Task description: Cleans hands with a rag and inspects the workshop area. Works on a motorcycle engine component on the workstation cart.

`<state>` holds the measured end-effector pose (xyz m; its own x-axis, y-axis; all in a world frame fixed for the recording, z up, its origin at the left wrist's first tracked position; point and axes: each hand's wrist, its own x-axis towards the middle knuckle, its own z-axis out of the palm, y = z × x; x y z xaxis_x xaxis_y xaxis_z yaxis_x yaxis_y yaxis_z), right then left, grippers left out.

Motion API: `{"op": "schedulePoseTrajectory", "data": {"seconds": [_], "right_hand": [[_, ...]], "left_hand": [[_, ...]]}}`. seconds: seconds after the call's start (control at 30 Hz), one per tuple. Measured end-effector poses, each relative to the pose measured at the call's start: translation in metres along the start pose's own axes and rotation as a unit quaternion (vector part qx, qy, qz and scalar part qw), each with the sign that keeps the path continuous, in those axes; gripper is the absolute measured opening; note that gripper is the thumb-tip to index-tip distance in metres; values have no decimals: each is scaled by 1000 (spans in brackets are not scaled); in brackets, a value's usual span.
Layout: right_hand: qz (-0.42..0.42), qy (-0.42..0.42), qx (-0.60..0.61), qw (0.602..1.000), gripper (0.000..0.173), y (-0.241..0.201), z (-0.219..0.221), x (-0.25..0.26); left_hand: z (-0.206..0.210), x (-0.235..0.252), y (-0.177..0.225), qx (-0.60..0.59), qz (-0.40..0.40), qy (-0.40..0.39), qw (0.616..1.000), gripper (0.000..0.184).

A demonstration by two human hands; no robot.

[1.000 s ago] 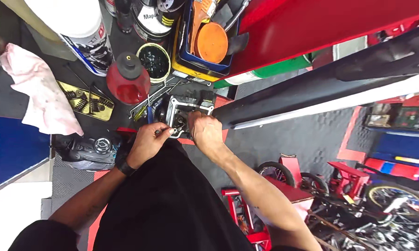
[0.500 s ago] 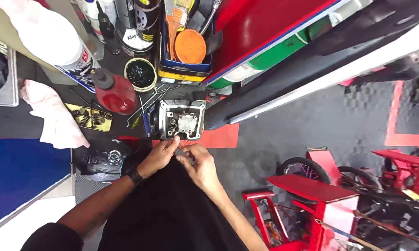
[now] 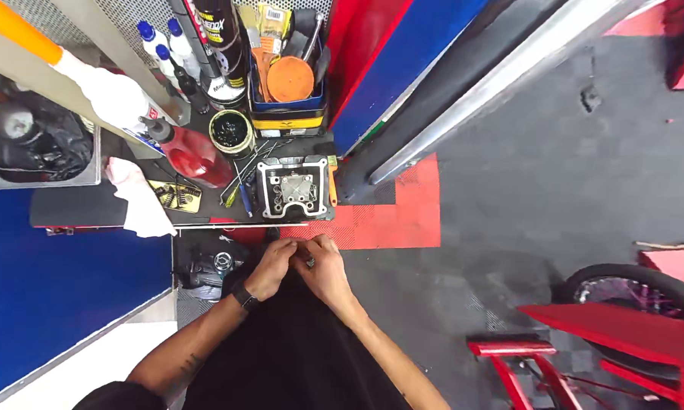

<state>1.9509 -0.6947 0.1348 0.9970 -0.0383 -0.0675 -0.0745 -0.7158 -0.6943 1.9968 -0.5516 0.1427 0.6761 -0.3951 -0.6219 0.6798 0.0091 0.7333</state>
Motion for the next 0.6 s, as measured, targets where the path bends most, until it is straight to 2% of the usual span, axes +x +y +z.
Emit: {"op": "schedulePoseTrajectory", "data": {"seconds": [0.23,0.33,0.6], "right_hand": [[-59,5,-8,998,22,-6,4,-4],[-75,-14,6,997,17,-7,3,-2],[-22,-8,46,999,18,2,-10,9]], "left_hand": [[16,-9,-14,6,57,109,992,31],[21,-7,-15,-1,54,148,988,29],[26,-4,3,-5,36,167,985,21]]}}
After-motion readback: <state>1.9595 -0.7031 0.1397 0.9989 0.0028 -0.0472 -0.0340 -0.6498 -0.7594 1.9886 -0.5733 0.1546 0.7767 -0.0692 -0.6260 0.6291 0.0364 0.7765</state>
